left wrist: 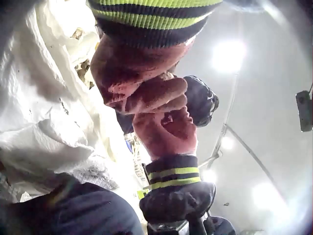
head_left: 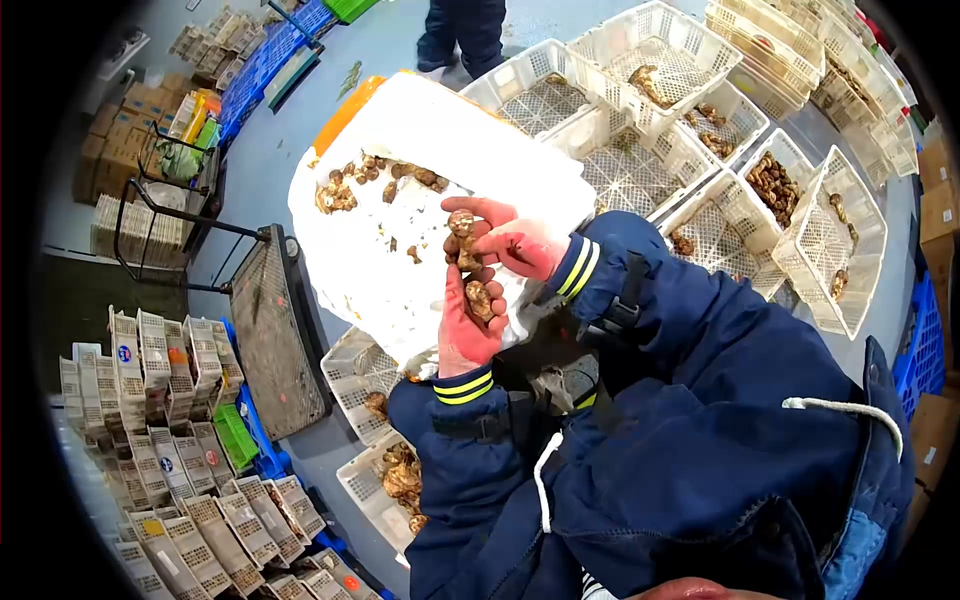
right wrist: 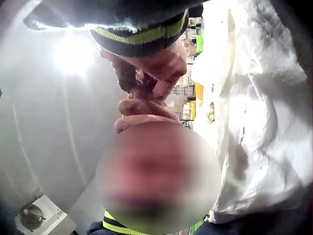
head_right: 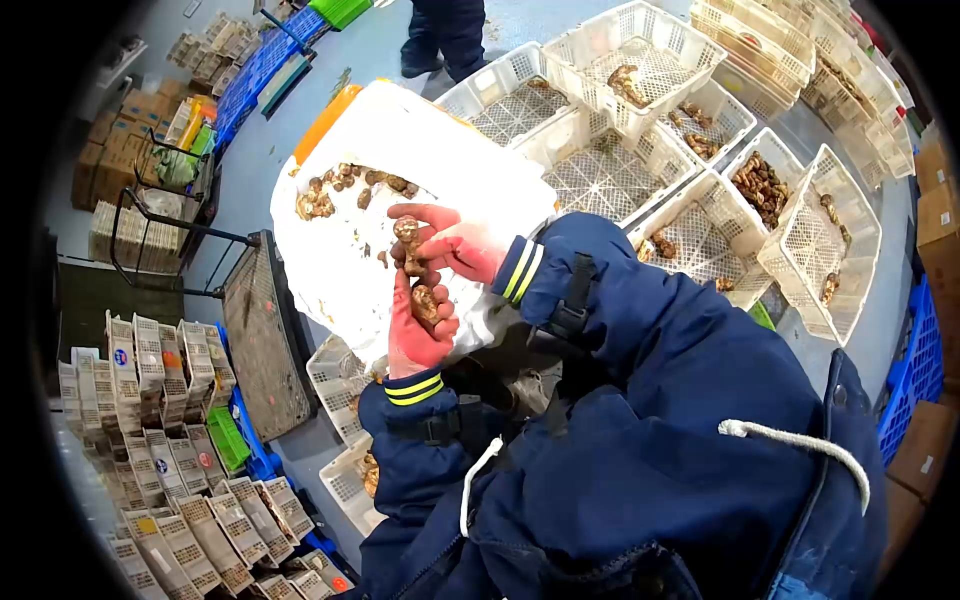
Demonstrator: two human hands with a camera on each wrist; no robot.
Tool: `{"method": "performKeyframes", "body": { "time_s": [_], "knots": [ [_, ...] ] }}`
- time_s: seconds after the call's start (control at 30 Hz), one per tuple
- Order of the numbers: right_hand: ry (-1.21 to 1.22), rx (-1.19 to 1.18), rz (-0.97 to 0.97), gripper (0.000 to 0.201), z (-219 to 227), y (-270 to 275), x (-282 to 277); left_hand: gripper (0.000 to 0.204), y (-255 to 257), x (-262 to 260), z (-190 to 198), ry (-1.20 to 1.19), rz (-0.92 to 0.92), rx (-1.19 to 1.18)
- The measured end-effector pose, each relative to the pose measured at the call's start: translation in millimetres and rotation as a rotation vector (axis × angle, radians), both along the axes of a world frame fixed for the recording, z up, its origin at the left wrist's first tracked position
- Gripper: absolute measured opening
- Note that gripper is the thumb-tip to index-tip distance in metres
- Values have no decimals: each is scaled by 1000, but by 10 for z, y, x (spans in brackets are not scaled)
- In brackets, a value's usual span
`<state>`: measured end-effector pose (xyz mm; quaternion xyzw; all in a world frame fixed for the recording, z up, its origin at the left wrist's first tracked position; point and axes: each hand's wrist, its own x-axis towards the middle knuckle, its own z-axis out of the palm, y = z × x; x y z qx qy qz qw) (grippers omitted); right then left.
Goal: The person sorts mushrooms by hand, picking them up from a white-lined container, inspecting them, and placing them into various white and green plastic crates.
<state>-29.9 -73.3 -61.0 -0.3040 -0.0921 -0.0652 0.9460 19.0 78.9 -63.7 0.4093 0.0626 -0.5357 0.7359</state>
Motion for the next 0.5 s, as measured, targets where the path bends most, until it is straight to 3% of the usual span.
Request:
{"method": "performKeyframes", "body": {
  "time_s": [0.07, 0.17, 0.33, 0.5],
  "knots": [
    [72, -34, -75, 57, -36, -153, -11, 39, 16, 35, -79, 18, -12, -98],
    [71, 59, -179, 56, -70, -486, -109, 28, 25, 63, -106, 83, 95, 6],
    [186, -38, -371, 52, -63, -1118, -568, 27, -32, 80, -146, 28, 95, 18],
    [138, -6, -425, 52, -145, -1532, -907, 27, -80, 54, -159, 28, 114, 55]
  ]
}}
